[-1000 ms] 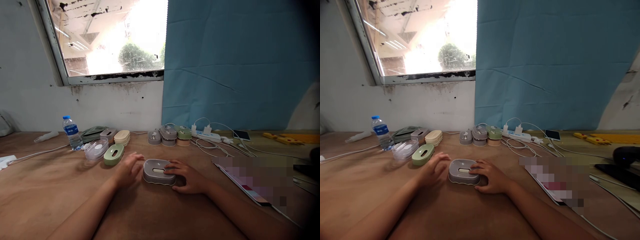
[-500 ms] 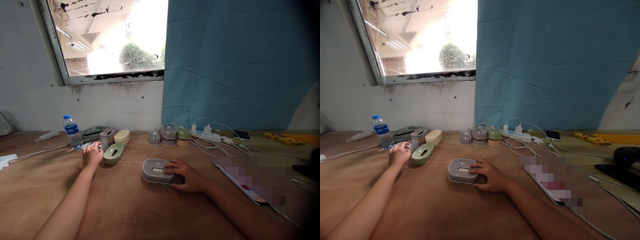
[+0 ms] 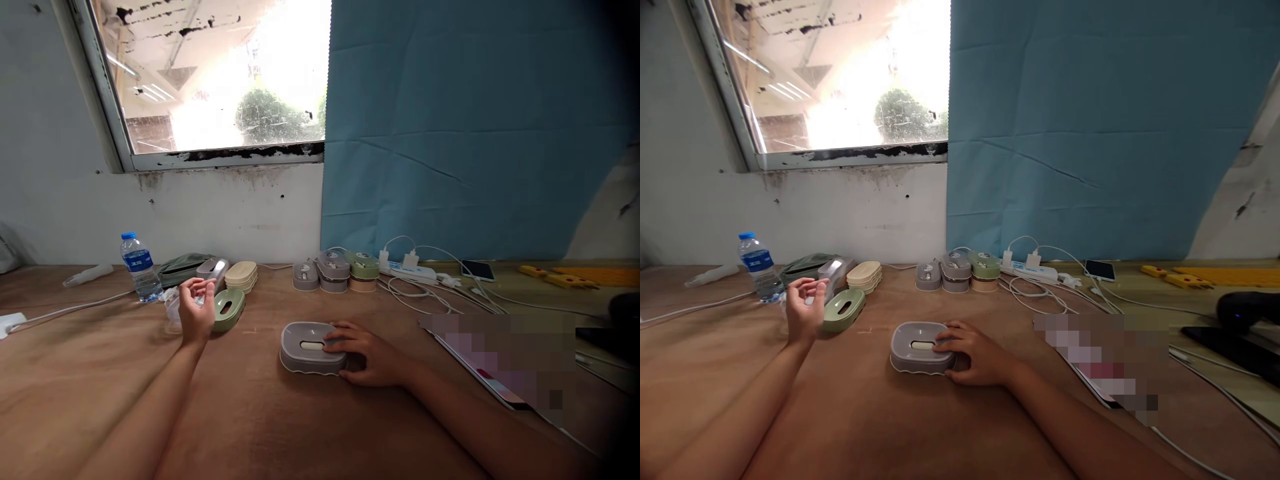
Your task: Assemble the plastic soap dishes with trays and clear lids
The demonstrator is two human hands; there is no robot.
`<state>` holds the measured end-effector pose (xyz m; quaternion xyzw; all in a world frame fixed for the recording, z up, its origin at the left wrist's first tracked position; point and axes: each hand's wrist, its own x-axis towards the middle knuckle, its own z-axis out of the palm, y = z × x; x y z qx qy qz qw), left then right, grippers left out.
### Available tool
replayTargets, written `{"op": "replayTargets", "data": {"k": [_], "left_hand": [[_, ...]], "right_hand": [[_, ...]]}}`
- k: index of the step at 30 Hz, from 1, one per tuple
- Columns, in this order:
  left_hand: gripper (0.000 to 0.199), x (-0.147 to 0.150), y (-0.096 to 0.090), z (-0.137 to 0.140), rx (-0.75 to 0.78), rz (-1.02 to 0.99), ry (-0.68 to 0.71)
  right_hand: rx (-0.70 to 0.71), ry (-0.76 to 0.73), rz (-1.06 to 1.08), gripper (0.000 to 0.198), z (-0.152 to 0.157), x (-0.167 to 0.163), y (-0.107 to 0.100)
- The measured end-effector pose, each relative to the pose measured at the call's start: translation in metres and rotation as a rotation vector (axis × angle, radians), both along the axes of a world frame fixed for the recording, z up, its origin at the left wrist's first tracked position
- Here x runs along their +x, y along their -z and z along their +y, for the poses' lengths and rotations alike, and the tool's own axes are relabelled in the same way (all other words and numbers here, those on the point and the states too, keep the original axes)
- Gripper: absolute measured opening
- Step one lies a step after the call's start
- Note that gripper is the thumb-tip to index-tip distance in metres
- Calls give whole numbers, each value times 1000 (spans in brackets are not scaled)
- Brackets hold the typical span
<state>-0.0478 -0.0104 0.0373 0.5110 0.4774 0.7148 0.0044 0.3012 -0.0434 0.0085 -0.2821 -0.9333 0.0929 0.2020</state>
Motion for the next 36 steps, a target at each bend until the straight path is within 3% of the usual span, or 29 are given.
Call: {"op": "replayTargets", "data": {"k": [2, 6, 9, 12, 15, 21, 25, 29, 32, 36], "left_hand": [[25, 20, 1, -3, -21, -276, 279], [25, 53, 7, -15, -247, -697, 726], [27, 70, 13, -24, -347, -797, 923], [27, 80, 16, -31, -382, -771, 1070], [23, 86, 13, -39, -346, -751, 1166], [19, 96, 0, -62, -216, -705, 1251], [26, 102, 4, -70, -293, -579, 1397], [29, 111, 13, -73, -369, -330, 1468], [28, 118, 16, -77, -391, -171, 1463], [23, 119, 16, -78, -342, -109, 1507]], "right_hand": [[17, -44, -6, 44, -3, -3, -3], [151, -47, 65, 44, -12, -11, -9], [216, 22, 216, 34, -19, -18, -10], [225, 77, 318, 18, -26, -24, -8], [194, 104, 331, 16, -31, -30, -8], [29, 138, 330, 43, -41, -38, -12], [-183, 205, 412, 57, -47, -43, -5], [-333, 235, 593, 67, -50, -49, 7], [-341, 180, 719, 64, -51, -55, 11], [-246, 141, 821, 63, -49, -56, 9]]}}
